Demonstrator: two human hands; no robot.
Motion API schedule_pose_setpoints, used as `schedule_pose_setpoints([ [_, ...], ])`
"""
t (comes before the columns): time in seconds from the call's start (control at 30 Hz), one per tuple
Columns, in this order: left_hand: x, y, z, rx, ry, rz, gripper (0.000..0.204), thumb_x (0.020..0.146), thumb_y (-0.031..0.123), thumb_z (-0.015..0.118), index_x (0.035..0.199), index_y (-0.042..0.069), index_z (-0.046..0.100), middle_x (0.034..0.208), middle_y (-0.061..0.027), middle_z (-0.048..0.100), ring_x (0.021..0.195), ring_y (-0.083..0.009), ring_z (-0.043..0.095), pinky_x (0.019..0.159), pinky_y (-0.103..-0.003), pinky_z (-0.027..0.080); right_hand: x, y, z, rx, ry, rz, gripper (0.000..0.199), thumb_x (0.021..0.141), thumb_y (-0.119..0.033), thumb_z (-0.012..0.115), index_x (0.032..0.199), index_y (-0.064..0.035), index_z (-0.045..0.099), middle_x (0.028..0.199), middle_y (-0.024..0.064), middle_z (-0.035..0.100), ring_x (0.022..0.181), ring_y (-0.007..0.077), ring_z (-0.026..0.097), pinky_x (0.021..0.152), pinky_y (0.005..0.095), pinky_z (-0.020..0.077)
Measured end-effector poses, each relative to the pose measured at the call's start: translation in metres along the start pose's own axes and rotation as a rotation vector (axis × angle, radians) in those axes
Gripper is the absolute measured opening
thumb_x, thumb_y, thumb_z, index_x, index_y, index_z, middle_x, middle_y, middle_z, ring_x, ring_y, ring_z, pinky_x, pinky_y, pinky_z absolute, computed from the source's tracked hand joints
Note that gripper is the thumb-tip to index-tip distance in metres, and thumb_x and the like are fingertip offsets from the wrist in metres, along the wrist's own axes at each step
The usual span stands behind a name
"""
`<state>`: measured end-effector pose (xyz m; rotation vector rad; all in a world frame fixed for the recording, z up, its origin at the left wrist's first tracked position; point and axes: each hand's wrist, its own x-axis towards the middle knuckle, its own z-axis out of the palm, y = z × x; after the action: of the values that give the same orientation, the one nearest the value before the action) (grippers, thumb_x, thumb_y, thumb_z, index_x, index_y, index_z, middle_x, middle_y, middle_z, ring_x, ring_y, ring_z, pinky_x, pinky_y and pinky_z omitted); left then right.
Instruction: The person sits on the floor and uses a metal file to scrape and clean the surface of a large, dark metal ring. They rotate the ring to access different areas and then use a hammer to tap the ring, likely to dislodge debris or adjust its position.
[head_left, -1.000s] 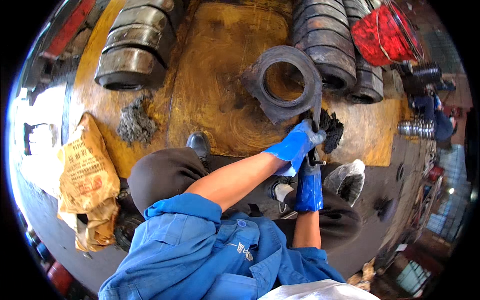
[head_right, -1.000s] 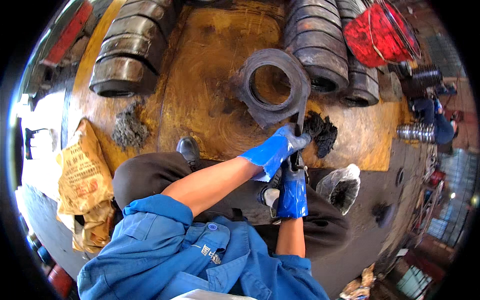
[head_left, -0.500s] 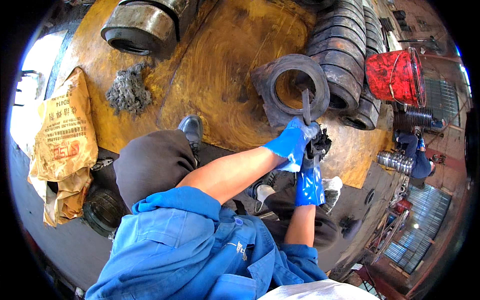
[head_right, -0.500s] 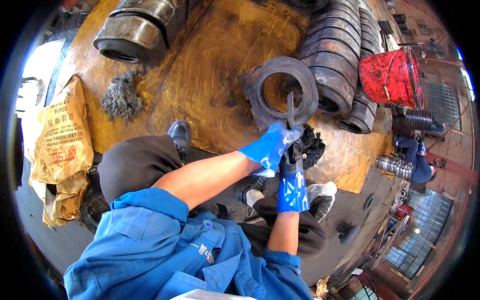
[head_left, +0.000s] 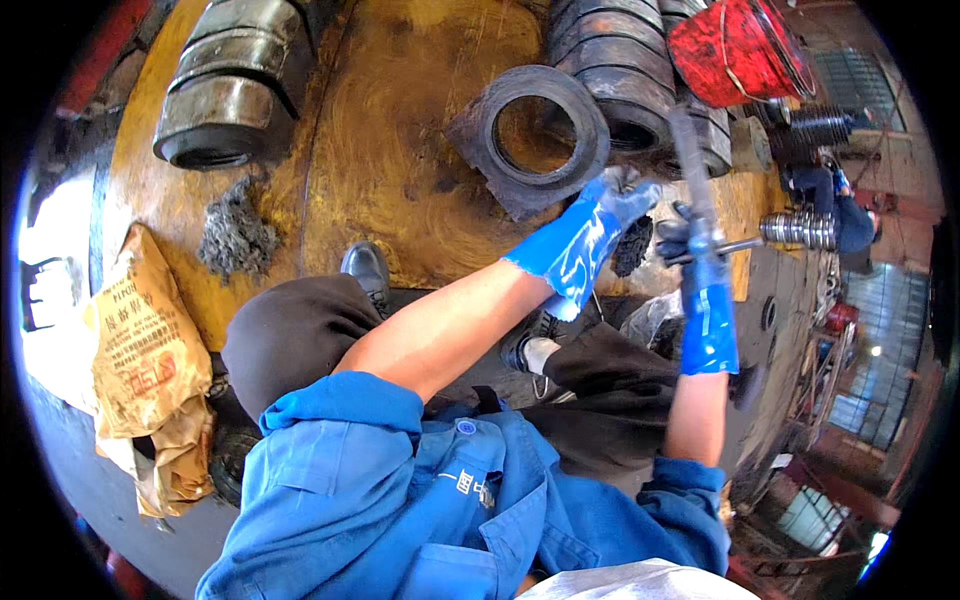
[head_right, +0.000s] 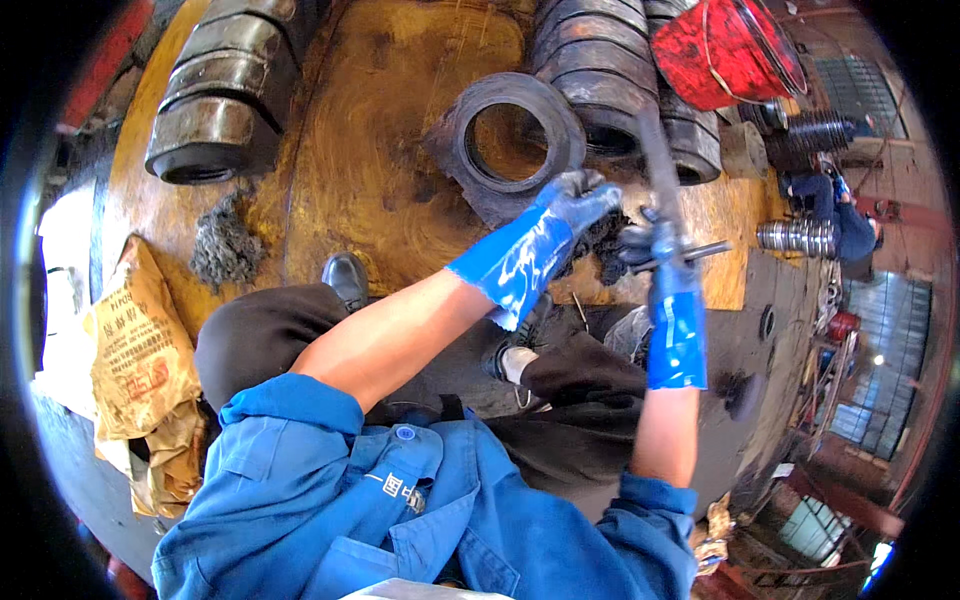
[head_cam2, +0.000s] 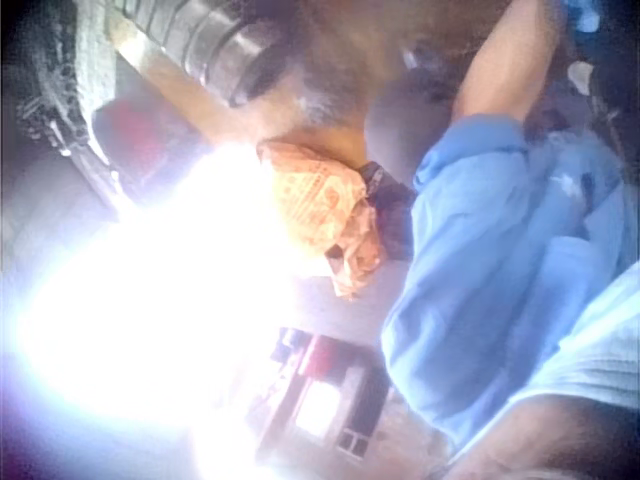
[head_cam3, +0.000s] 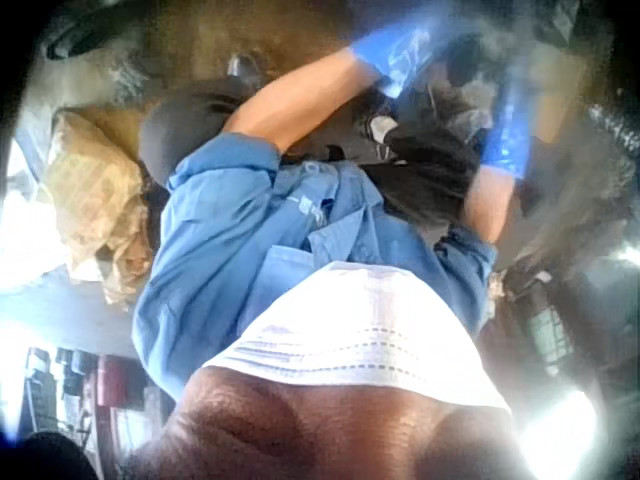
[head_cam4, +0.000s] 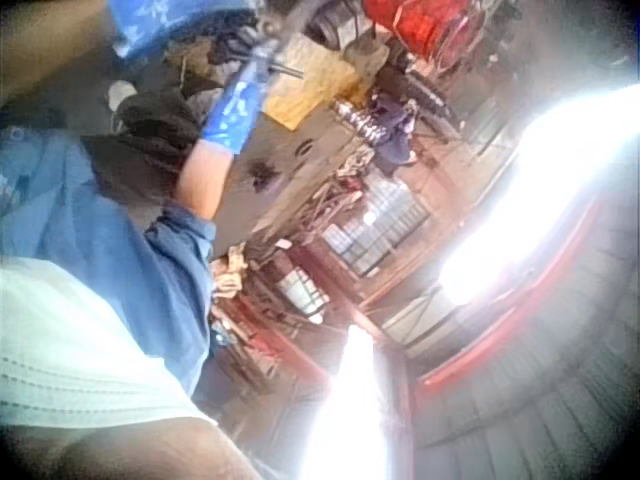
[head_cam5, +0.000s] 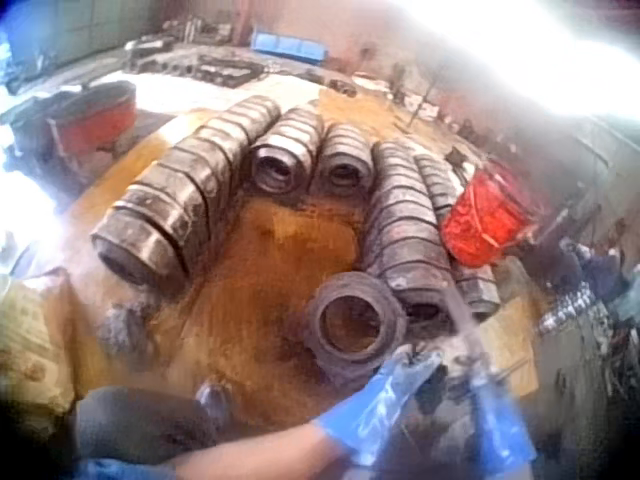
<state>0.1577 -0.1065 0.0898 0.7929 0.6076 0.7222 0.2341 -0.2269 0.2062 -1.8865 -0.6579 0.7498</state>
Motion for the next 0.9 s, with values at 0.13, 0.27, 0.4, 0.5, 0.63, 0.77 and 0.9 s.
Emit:
schedule_pose_setpoints([
  [0.13, -0.010, 0.002, -0.014, -0.104, -0.192, -0.135, 0.036, 0.095, 0.031, 0.077, 0.110, 0.000, 0.068, 0.090, -0.0030, 0.069, 0.076, -0.0101, 0.060, 0.068, -0.028, 0.050, -0.017, -0.030, -0.030, 0.088, 0.005, -0.026, 0.057, 0.104, -0.046, 0.059, 0.143, -0.0042, 0.055, 0.097, 0.0097, 0.076, 0.072, 0.0153, 0.069, 0.066, 0.0275, 0.0549],
  [0.27, -0.048, -0.002, -0.011, -0.144, -0.078, -0.177, 0.038, 0.095, 0.033, 0.076, 0.115, 0.003, 0.065, 0.088, -0.0033, 0.069, 0.071, -0.0114, 0.060, 0.062, -0.029, 0.049, -0.045, 0.019, -0.016, 0.128, -0.194, 0.020, 0.056, 0.105, -0.040, 0.059, 0.146, -0.0038, 0.052, 0.107, 0.0109, 0.075, 0.085, 0.0170, 0.071, 0.077, 0.0312, 0.0576],
  [0.4, -0.080, -0.026, -0.012, -0.194, 0.029, -0.166, 0.049, 0.090, 0.027, 0.081, 0.125, 0.000, 0.059, 0.102, -0.0112, 0.070, 0.087, -0.0183, 0.067, 0.071, -0.035, 0.056, -0.054, 0.110, 0.008, -0.096, -0.278, 0.177, 0.052, 0.104, -0.036, 0.058, 0.145, -0.0045, 0.053, 0.112, 0.0133, 0.073, 0.093, 0.0215, 0.071, 0.084, 0.0352, 0.0572],
  [0.5, -0.095, -0.058, -0.037, -0.318, 0.098, -0.097, 0.055, 0.087, 0.025, 0.083, 0.126, -0.001, 0.054, 0.108, -0.0138, 0.065, 0.089, -0.0210, 0.062, 0.072, -0.040, 0.056, -0.060, 0.144, 0.026, -0.269, -0.305, 0.185, 0.048, 0.103, -0.033, 0.056, 0.142, -0.0057, 0.055, 0.114, 0.0151, 0.072, 0.097, 0.0249, 0.070, 0.085, 0.0378, 0.0564],
  [0.63, -0.083, -0.088, -0.048, -0.048, 0.252, -0.300, 0.052, 0.088, 0.018, 0.080, 0.129, 0.000, 0.053, 0.107, -0.0146, 0.069, 0.087, -0.0229, 0.066, 0.074, -0.040, 0.058, -0.058, 0.157, 0.025, -0.626, -0.328, 0.096, 0.042, 0.102, -0.029, 0.054, 0.139, -0.0073, 0.057, 0.118, 0.0176, 0.070, 0.102, 0.0294, 0.068, 0.088, 0.0412, 0.0552],
  [0.77, -0.071, -0.086, -0.041, -0.162, 0.171, -0.271, 0.045, 0.090, 0.011, 0.078, 0.129, -0.001, 0.058, 0.113, -0.0132, 0.071, 0.100, -0.0241, 0.069, 0.086, -0.038, 0.058, -0.046, 0.160, 0.002, -1.211, -0.407, -0.140, 0.038, 0.101, -0.025, 0.052, 0.135, -0.0089, 0.060, 0.122, 0.0201, 0.067, 0.106, 0.0338, 0.067, 0.090, 0.0447, 0.0541],
  [0.9, -0.042, -0.103, -0.040, -0.579, 0.074, -0.126, 0.050, 0.091, 0.008, 0.076, 0.134, -0.003, 0.055, 0.120, -0.0152, 0.070, 0.106, -0.0245, 0.068, 0.092, -0.038, 0.057, -0.012, 0.156, -0.017, -1.442, -0.473, -0.361, 0.035, 0.104, -0.025, 0.048, 0.131, -0.0095, 0.063, 0.123, 0.0225, 0.066, 0.109, 0.0374, 0.066, 0.091, 0.0485, 0.0527],
])
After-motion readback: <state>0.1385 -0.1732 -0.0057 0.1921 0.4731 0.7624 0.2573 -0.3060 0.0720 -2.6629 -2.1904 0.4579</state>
